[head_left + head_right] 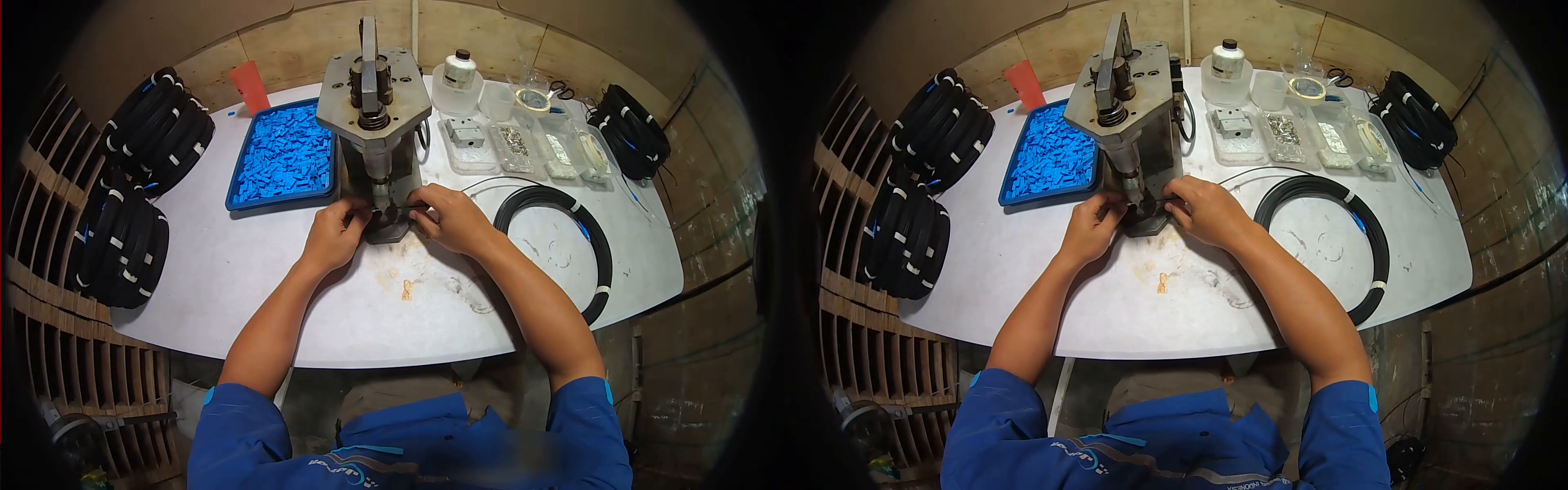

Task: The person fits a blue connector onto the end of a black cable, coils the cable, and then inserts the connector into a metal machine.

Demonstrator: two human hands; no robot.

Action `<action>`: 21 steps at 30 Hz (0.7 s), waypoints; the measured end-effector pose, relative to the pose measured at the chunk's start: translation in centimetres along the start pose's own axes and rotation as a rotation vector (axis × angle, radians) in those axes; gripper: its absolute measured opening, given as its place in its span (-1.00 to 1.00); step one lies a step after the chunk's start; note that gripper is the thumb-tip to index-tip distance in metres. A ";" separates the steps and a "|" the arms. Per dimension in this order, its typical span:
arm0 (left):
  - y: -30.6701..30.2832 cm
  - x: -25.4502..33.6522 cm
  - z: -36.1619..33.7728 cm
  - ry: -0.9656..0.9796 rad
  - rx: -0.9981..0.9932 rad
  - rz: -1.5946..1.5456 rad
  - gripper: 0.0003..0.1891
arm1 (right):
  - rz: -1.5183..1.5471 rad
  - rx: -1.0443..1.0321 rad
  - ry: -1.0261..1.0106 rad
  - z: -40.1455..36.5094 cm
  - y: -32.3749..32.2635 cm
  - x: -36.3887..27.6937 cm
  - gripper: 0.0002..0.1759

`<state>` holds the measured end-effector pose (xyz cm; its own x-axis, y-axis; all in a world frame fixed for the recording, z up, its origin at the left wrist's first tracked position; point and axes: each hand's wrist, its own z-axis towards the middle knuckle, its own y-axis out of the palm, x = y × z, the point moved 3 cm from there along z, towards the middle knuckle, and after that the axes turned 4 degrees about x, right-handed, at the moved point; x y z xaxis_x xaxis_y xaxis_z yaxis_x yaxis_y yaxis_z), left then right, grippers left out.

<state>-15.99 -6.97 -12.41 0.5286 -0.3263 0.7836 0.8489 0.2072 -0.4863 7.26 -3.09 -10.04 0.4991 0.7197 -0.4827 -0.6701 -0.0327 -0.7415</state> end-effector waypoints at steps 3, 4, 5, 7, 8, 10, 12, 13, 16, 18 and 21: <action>0.0 -0.1 0.0 -0.005 -0.006 0.000 -0.73 | 0.006 0.003 0.003 0.0 0.0 0.1 -0.78; 0.0 -0.1 0.0 -0.002 -0.004 -0.004 -0.73 | 0.000 0.005 -0.001 0.0 0.0 0.1 -0.78; 0.1 -0.1 0.0 -0.001 -0.005 -0.003 -0.73 | 0.001 0.005 -0.001 0.0 0.1 0.1 -0.78; 0.1 -0.3 0.0 -0.016 -0.005 0.000 -0.73 | -0.005 0.011 0.002 0.0 0.0 0.0 -0.79; 0.1 -0.3 0.0 -0.016 -0.006 0.001 -0.73 | -0.004 0.012 0.002 0.0 -0.1 0.0 -0.79; 0.1 -0.3 0.0 0.008 0.000 0.005 -0.73 | -0.033 0.015 0.005 0.0 -0.2 -0.2 -0.81; 0.1 -0.3 0.0 -0.002 -0.001 0.011 -0.74 | -0.028 0.015 0.009 0.0 -0.1 -0.1 -0.82; 0.2 -0.3 0.0 -0.013 -0.001 0.017 -0.74 | -0.023 0.014 0.013 0.0 -0.1 -0.1 -0.83; 0.1 -0.1 0.0 -0.003 -0.002 0.037 -0.75 | -0.026 0.013 0.012 0.0 -0.1 -0.2 -0.84; 0.1 0.1 0.0 0.010 0.002 0.042 -0.75 | -0.038 0.018 0.004 0.0 -0.1 -0.2 -0.84; 0.1 0.1 0.0 0.019 0.006 0.044 -0.76 | -0.048 0.020 0.000 0.0 -0.1 -0.3 -0.84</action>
<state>-15.87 -6.99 -12.42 0.5652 -0.3343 0.7542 0.8249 0.2270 -0.5176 7.19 -3.32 -9.79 0.5312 0.7200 -0.4466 -0.6561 0.0161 -0.7545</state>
